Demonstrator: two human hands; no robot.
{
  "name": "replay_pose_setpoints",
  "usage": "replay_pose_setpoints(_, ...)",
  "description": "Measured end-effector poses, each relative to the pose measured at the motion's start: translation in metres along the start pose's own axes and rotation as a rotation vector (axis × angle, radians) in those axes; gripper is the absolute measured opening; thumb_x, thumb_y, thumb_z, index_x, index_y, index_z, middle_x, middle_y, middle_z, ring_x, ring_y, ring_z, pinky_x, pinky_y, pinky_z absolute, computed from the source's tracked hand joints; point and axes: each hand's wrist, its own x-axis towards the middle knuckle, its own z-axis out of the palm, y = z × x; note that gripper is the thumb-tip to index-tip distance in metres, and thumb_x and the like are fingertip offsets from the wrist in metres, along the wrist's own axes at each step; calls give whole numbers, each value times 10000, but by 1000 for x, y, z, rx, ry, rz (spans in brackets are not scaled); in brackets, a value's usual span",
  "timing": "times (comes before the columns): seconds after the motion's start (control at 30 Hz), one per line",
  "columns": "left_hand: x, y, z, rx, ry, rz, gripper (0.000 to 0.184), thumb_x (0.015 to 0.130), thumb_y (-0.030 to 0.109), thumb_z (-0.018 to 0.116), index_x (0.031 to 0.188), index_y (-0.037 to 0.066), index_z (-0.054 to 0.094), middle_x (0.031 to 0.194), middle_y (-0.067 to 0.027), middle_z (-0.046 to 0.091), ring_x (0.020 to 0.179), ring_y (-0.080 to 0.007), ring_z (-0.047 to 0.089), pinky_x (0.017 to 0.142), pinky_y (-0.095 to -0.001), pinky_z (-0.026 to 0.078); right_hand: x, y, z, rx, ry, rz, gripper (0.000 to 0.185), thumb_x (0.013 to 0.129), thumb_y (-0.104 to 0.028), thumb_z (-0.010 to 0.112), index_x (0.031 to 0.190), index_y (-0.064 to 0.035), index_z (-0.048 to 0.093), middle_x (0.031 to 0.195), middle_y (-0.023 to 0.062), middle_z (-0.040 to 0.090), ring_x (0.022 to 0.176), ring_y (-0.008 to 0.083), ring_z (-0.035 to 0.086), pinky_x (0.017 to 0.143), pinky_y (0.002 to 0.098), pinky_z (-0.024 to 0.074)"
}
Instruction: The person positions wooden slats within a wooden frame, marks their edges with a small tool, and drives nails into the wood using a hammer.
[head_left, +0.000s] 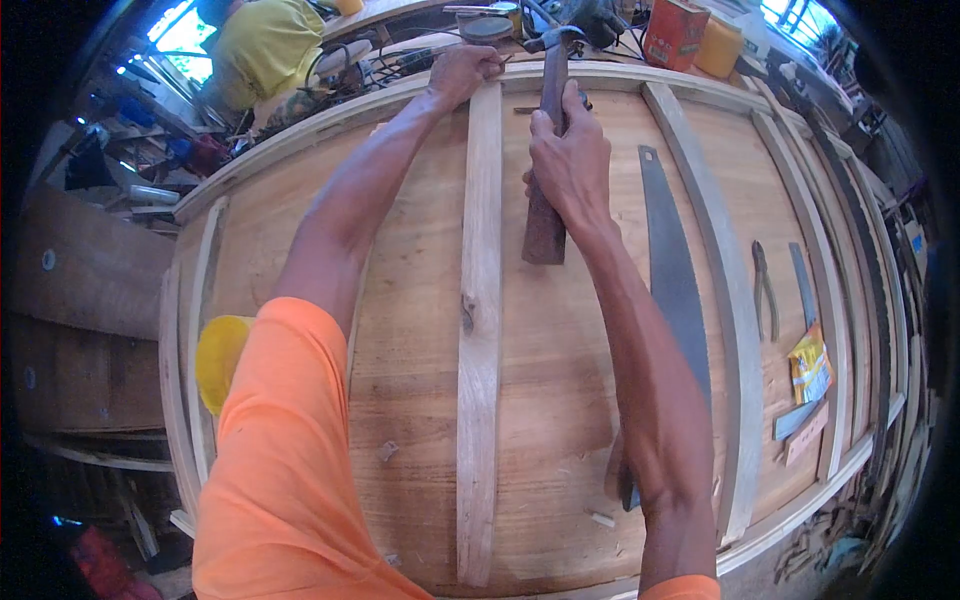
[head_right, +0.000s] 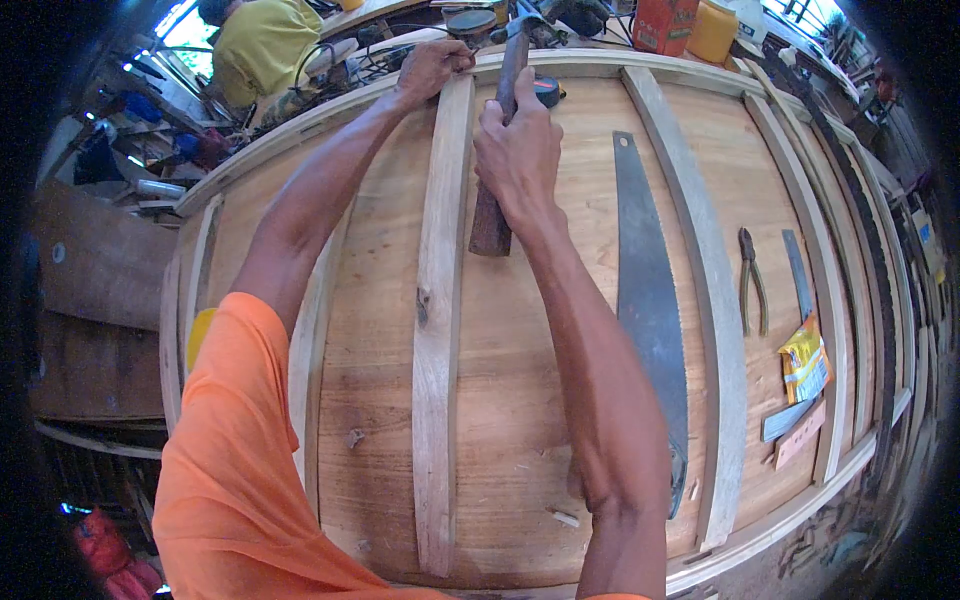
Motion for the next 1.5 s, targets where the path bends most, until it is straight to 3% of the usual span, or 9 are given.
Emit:
replay_pose_setpoints(0.17,-1,4,-4,113,-83,239,187,923,205,688,1061,93,746,969,-114,739,938,-317,719,828,-440,546,-9,-11,5,46,56,1,638,954,-177,576,1510,86,410,905,346,699,893,461,729,830,520,548)
replay_pose_setpoints(0.5,-5,5,-8,131,-96,270,148,932,202,666,984,73,715,945,-118,743,951,-338,714,830,-455,544,-33,-32,25,227,87,275,686,962,-135,559,1542,119,295,814,302,703,762,418,739,734,517,558)
replay_pose_setpoints(0.6,0,10,-2,176,-94,262,143,937,205,662,986,82,716,956,-110,750,960,-327,720,835,-453,546,-29,-10,41,145,266,68,616,1012,-154,517,1567,17,313,791,170,674,535,281,707,461,413,595)
replay_pose_setpoints(0.83,-1,10,-10,144,-148,222,178,910,210,722,1035,83,731,1004,-132,757,978,-335,720,833,-436,547,-32,-4,37,76,161,71,631,1007,-135,539,1586,-5,324,724,120,643,516,241,686,443,381,561)
replay_pose_setpoints(0.9,0,3,-6,110,-59,177,180,911,202,718,1053,92,738,1004,-139,755,970,-340,718,831,-435,547,-31,-19,14,194,-1,219,656,966,-132,551,1546,90,338,776,259,709,618,347,728,592,480,581)
replay_pose_setpoints(1.1,25,-57,3,-450,-113,-302,198,944,257,699,1034,131,823,1028,-54,797,955,-168,717,905,-347,542,-21,-24,-2,315,57,201,679,953,-117,569,1558,68,324,768,220,708,531,292,705,482,421,600)
replay_pose_setpoints(1.37,23,-30,10,-133,-117,-142,222,913,326,738,1039,160,815,1000,-67,793,969,-223,736,925,-378,546,-15,-15,-17,225,-14,162,656,957,-143,577,1544,64,369,778,220,704,562,295,713,502,423,612)
replay_pose_setpoints(1.43,18,-19,6,-87,-136,-90,215,966,231,699,1039,48,787,969,-66,774,913,-167,700,876,-344,537,-16,-12,-15,244,-31,161,653,956,-145,577,1541,66,376,780,228,705,571,298,716,502,424,610)
replay_pose_setpoints(1.5,17,-14,3,-61,-121,-53,213,962,224,697,1035,44,784,963,-77,773,912,-183,706,872,-350,539,-17,-10,-13,248,-49,166,615,1008,-164,566,1562,19,371,713,77,588,508,196,648,424,352,542)
